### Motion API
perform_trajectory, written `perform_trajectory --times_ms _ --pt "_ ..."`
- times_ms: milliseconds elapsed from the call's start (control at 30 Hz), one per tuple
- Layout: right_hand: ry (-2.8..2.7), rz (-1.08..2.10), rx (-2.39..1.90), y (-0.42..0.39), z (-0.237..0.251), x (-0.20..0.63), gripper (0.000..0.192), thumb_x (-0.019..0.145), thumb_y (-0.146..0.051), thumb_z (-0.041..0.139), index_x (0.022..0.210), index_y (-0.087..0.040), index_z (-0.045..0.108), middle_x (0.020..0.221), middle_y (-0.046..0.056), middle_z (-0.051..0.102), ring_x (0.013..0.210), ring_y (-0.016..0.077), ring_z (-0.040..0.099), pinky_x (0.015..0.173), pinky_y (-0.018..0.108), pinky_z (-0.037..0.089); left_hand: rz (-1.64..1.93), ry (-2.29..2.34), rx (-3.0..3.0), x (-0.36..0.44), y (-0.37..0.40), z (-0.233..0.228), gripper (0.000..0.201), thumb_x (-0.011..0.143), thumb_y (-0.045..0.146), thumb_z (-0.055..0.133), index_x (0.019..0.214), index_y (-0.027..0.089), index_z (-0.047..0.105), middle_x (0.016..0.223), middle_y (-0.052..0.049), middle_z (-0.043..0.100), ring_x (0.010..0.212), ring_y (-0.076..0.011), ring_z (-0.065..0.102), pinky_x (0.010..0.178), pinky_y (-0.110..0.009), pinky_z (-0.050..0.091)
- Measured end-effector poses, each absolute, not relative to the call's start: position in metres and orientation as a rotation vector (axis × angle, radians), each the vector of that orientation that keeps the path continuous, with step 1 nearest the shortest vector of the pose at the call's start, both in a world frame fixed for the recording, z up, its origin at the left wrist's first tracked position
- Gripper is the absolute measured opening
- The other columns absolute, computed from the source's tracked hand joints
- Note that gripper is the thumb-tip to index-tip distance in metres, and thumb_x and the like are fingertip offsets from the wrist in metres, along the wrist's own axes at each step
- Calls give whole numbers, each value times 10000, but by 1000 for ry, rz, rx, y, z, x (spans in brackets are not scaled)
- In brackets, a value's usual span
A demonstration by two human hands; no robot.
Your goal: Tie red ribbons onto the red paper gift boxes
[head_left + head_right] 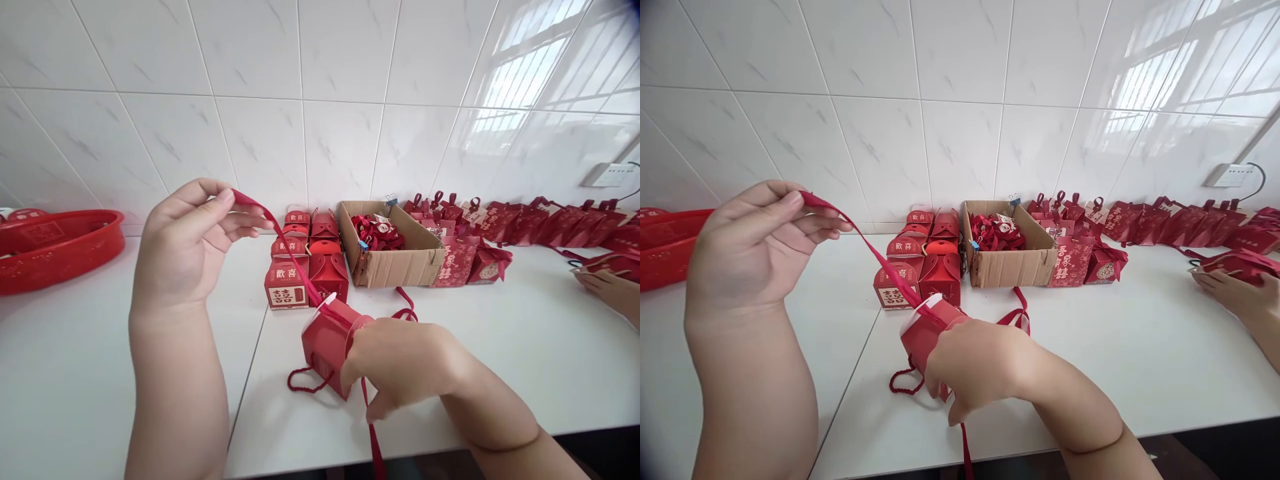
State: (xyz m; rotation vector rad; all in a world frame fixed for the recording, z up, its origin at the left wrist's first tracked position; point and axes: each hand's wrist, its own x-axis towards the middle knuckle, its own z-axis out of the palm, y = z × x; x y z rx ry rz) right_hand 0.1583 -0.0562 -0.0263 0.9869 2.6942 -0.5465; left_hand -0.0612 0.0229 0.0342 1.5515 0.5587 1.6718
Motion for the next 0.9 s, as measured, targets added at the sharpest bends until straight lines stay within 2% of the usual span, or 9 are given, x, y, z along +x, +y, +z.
perform_trajectory --times_ms 200,367,533,700,767,900 --pt "2612 -564 1132 -43 -31 158 276 738 -403 679 918 -206 751 783 28 697 654 148 541 488 251 287 1647 686 1638 -73 16 38 184 822 217 564 687 313 645 717 28 711 674 -169 659 609 -350 550" --pt "2624 -525 1193 -27 -34 161 266 731 -384 662 917 -212 742 816 32 697 721 173 583 496 251 311 1748 716 1641 -75 5 42 150 768 232 602 653 319 644 657 20 685 691 -208 670 588 -400 566" --pt "2569 -623 1248 -8 -35 168 342 721 -377 657 1043 -274 713 926 20 692 767 185 617 504 247 362 1779 673 1616 -78 4 42 155 721 238 662 615 347 631 651 -8 680 659 -235 644 554 -441 593" --pt "2450 -632 1354 8 -41 171 458 701 -355 671 1153 -285 666 1074 44 665 900 236 625 590 281 442 1773 657 1636 -78 11 39 136 750 192 622 665 288 665 686 -24 687 636 -223 648 604 -434 598" --pt "2464 -597 1375 12 -43 173 434 722 -320 646 1152 -257 669 1107 55 661 949 249 616 656 307 459 1773 645 1630 -77 12 39 153 765 158 590 679 264 660 688 -31 693 630 -222 656 594 -419 589" --pt "2492 -686 1369 16 -41 180 331 777 -346 592 1053 -210 712 1027 59 698 878 225 634 678 314 460 1791 594 1602 -74 11 39 187 787 72 486 703 152 633 644 -36 689 591 -188 672 580 -336 566"
